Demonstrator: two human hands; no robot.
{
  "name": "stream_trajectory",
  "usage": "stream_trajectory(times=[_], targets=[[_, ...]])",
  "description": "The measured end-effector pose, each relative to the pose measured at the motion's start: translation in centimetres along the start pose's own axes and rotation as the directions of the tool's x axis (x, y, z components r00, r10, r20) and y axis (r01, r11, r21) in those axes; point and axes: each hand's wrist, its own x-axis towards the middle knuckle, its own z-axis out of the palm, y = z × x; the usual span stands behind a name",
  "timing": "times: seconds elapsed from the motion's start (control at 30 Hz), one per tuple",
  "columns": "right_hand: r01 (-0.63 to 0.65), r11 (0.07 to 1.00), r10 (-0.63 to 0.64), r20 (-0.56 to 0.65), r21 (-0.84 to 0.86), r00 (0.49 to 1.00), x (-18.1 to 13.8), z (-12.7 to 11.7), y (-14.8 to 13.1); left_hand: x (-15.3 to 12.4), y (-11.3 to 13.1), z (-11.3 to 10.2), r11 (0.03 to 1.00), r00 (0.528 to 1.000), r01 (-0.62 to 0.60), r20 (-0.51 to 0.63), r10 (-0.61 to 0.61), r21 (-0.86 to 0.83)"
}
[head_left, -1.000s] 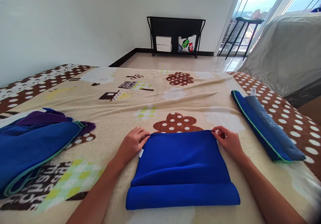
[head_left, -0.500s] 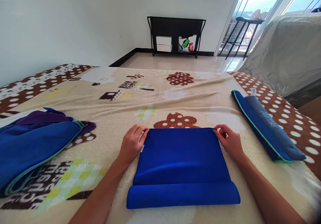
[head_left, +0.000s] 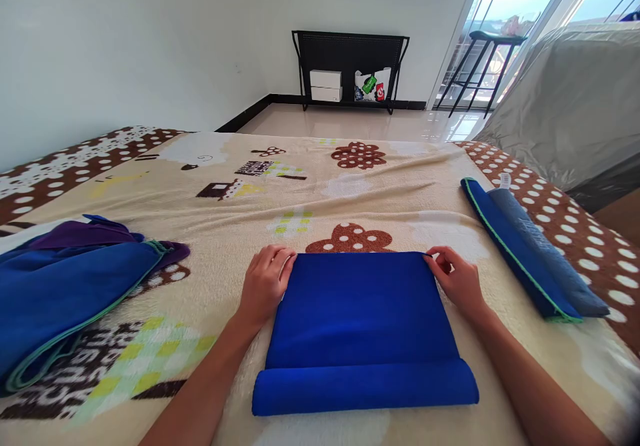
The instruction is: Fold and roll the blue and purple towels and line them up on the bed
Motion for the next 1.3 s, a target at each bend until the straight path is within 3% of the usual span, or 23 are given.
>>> stream_trajectory(times=[0.2,0.3,0.37,0.43,0.53,0.6,0.67,0.8,0.93,1.07,1.3], targets=[[0.059,0.997,-0.052,0.119,-0.056,0.991,0.6,0.4,0.9,0.2,-0.6,0.5,0.998,0.992,-0.017,0.128,0.008,0.064],[0.082,0.995,-0.077,0.083,-0.062,0.994,0.5,-0.4,-0.3,0.3,0.5,-0.8,0.998,0.991,-0.032,0.129,0.025,0.054],[0.151,0.988,-0.145,0.127,-0.04,0.981,-0.1,-1.1,-2.2,0.3,1.9,-2.0,0.993,0.97,-0.11,0.216,0.114,-0.033],[0.28,0.96,-0.267,0.286,-0.003,0.92,-0.9,-1.3,-4.4,0.1,3.6,-2.9,0.964,0.886,-0.207,0.385,0.258,-0.169],[0.461,0.887,-0.409,0.538,0.043,0.737,-2.2,-0.6,-7.0,-0.3,5.4,-2.9,0.914,0.714,-0.274,0.574,0.401,-0.298],[0.514,0.857,-0.429,0.597,0.032,0.678,-2.7,0.2,-7.6,-0.6,5.7,-2.3,0.911,0.682,-0.288,0.604,0.412,-0.296],[0.523,0.852,-0.416,0.589,-0.013,0.693,-2.8,0.9,-7.2,-0.9,5.4,-1.5,0.923,0.701,-0.288,0.6,0.385,-0.255],[0.463,0.873,-0.345,0.481,-0.152,0.806,-2.1,1.3,-5.2,-1.1,3.6,-0.5,0.966,0.786,-0.236,0.564,0.251,-0.101],[0.412,0.871,-0.299,0.375,-0.268,0.877,-1.6,1.3,-3.5,-1.3,2.0,0.1,0.984,0.872,-0.171,0.474,0.124,0.058],[0.394,0.862,-0.315,0.272,-0.319,0.909,-1.4,1.3,-2.4,-1.2,1.2,0.1,0.97,0.927,-0.196,0.349,0.136,0.144],[0.344,0.883,-0.301,0.178,-0.319,0.937,-0.9,1.1,-0.7,-1.0,0.1,-0.3,0.975,0.959,-0.162,0.257,0.12,0.152]])
